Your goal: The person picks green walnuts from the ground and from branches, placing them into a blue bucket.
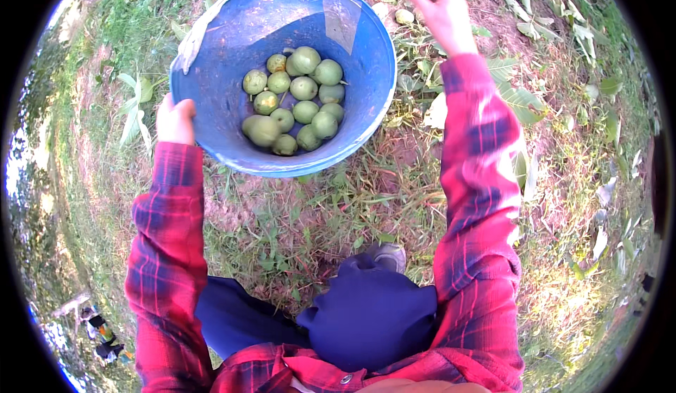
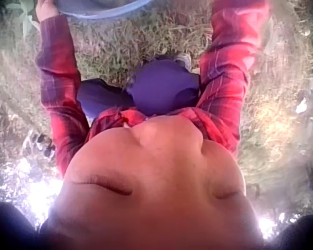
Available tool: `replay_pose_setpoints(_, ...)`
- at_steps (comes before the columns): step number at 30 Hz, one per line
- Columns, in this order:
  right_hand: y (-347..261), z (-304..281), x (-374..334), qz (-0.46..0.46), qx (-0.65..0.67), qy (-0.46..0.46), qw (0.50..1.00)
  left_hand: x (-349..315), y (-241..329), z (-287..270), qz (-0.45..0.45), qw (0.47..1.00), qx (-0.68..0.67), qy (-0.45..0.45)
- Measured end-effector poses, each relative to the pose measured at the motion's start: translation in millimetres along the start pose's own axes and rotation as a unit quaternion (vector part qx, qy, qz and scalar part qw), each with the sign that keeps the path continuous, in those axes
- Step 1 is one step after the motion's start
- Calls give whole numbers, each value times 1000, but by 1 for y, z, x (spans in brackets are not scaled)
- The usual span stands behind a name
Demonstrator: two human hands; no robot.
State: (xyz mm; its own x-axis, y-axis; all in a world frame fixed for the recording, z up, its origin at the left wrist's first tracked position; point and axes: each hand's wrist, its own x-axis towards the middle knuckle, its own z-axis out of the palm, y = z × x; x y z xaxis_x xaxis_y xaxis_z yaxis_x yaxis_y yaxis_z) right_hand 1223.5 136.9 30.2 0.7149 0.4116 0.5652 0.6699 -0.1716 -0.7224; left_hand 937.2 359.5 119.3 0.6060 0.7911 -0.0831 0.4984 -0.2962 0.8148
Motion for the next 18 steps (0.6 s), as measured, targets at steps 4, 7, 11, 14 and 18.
replay_pose_setpoints(4, 148, 10, -4, 98, -233, -93, 963, -9, -8, -1, -15, 998, -51, -18)
replay_pose_setpoints(7, 161, 47, -10, 132, -320, -165, 923, -12, -10, -4, -27, 995, -93, -19)
replay_pose_setpoints(11, 121, 71, -3, 198, -440, -253, 838, -10, -18, -12, -42, 996, -79, -27)
replay_pose_setpoints(14, 172, 57, -30, 241, -187, -70, 950, -8, -14, -8, -45, 994, -96, -21)
replay_pose_setpoints(18, 143, 22, -43, 409, 595, 174, 670, -8, -12, -13, -55, 995, -84, -27)
